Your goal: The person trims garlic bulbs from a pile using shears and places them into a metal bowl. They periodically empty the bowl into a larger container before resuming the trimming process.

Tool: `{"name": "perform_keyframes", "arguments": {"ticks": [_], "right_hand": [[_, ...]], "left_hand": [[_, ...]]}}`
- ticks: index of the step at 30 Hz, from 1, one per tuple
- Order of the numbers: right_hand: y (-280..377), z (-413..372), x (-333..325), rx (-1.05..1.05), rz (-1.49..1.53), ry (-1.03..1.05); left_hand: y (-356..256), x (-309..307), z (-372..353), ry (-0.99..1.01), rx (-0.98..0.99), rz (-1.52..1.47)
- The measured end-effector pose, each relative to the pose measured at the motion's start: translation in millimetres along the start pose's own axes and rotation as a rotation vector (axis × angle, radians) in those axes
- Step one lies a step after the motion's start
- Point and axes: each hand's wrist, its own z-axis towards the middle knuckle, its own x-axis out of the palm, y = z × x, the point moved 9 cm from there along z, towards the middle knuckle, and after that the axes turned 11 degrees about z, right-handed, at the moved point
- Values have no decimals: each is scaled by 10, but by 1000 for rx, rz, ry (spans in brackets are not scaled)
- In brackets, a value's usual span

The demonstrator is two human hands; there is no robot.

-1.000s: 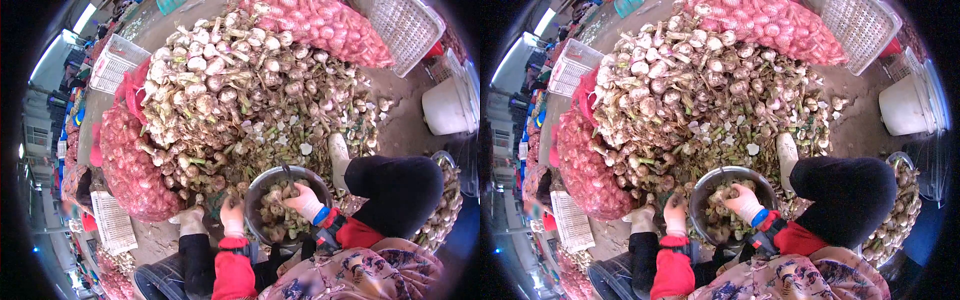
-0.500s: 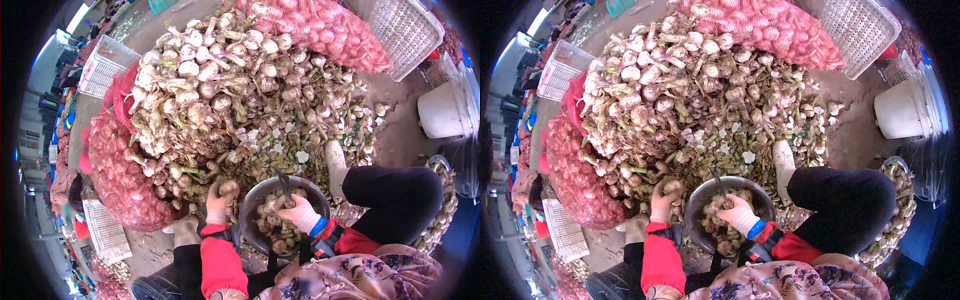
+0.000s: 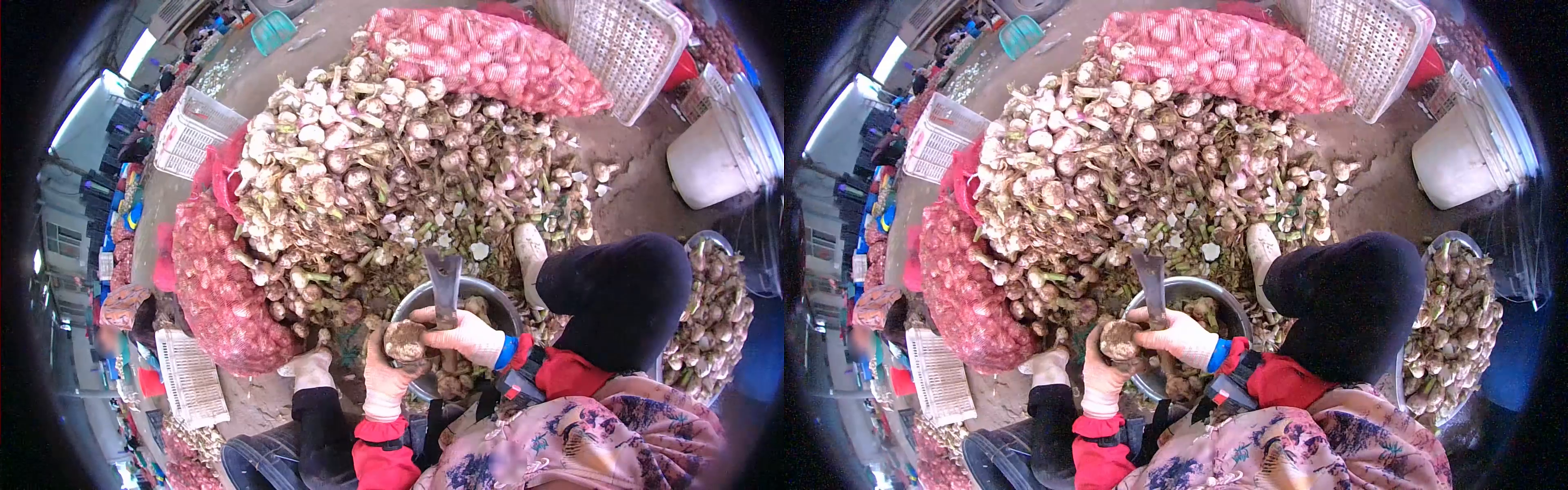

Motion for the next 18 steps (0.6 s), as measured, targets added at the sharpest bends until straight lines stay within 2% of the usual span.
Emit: {"name": "perform_keyframes", "arguments": {"ticks": [2, 4, 5, 6, 7, 8, 9, 12, 16, 18], "right_hand": [[61, -66, 40, 83, -90, 7], [9, -126, 89, 177, -179, 44], [-11, -143, 66, 175, -175, 45], [126, -144, 41, -36, -467, 64], [243, -186, 56, -247, -759, 82], [395, -274, 198, -461, -1050, 101], [353, -302, 218, -360, -1174, 110], [109, -308, 182, -232, -1351, 171], [61, -319, 236, -217, -1410, 203], [-11, -308, 198, -179, -1433, 200]], "left_hand": [[29, 18, -108, -4, -102, -246], [34, 30, -171, 27, -87, -270], [-1, 51, -197, 44, -113, -405], [-16, 80, -221, 62, -140, -541], [84, 32, -222, 71, -62, -555], [165, 13, -223, 73, -65, -557], [202, -19, -218, 61, -35, -501], [93, 13, -261, 78, 28, -376], [173, 125, -248, 109, -171, -807], [244, 176, -270, 139, -286, -799]]}}
